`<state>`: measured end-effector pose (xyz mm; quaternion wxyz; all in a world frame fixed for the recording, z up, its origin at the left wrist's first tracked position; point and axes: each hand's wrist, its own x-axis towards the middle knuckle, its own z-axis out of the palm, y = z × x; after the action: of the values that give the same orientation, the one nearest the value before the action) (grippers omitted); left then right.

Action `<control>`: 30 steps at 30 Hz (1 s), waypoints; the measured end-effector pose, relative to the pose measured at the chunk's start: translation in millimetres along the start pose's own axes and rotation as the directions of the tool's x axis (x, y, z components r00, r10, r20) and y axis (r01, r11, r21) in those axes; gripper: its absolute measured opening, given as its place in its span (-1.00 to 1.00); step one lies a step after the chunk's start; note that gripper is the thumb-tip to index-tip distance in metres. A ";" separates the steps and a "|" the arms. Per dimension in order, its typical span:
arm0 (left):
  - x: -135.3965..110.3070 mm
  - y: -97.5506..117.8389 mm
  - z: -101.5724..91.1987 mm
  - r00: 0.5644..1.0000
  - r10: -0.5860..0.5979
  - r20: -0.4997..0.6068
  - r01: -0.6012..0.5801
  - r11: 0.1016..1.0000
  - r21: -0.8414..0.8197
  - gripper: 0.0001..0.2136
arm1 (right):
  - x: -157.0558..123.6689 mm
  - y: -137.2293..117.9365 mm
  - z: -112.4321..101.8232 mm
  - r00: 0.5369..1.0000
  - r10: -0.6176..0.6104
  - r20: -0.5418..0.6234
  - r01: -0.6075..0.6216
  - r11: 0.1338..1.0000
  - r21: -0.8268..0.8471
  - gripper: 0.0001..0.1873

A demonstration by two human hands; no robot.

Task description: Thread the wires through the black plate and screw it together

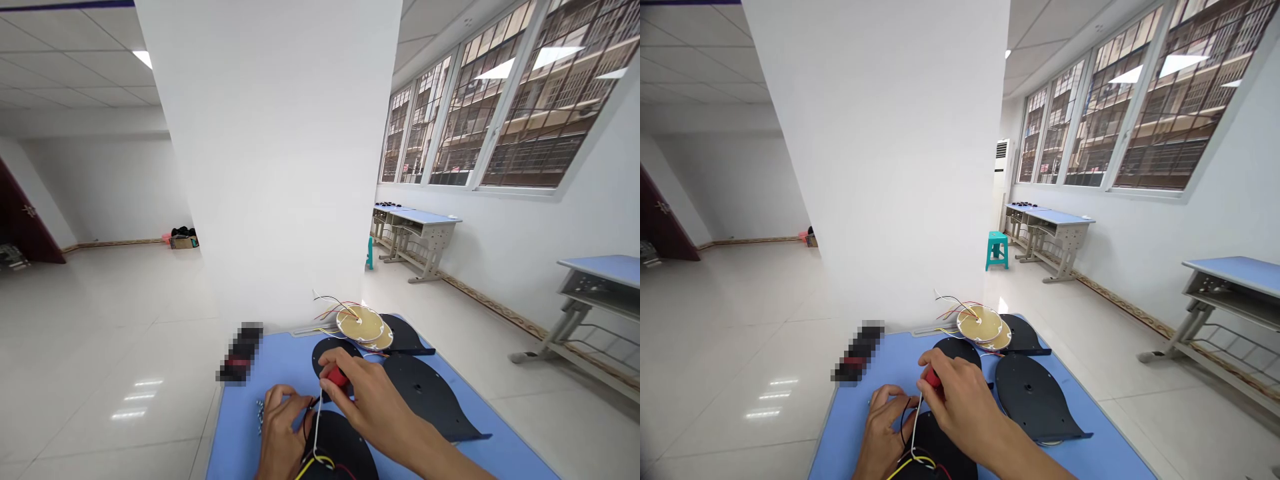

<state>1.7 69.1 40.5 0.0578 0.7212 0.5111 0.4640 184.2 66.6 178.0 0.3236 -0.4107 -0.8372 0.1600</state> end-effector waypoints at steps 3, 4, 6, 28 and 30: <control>3.5 -2.0 7.6 0.998 -0.003 0.059 0.006 0.999 -0.052 -0.82 | 8.2 0.9 4.2 1.000 -0.007 0.017 0.007 0.999 -0.032 -0.87; 4.0 -2.8 10.3 0.997 0.001 0.073 0.004 0.998 -0.064 -0.81 | 10.3 1.3 5.7 0.999 -0.010 0.033 0.012 0.998 -0.055 -0.86; 4.0 -4.7 15.3 0.995 0.005 0.096 0.002 0.997 -0.072 -0.82 | 13.2 2.6 9.0 0.998 -0.005 0.070 0.013 0.994 -0.113 -0.81; -8.9 -5.2 16.5 0.925 -0.158 0.346 0.248 0.940 -0.235 -0.75 | 21.8 18.1 27.3 0.973 0.075 0.216 -0.006 0.953 -0.304 -0.81; -9.6 -5.2 16.6 0.906 -0.199 0.373 0.316 0.904 -0.287 -0.75 | 22.0 15.0 22.1 0.972 0.046 0.228 0.027 0.951 -0.308 -0.78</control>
<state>9.8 70.4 22.4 0.3295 0.6934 0.4976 0.4038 168.0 93.1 162.7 0.1542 -0.4388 -0.8820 0.0759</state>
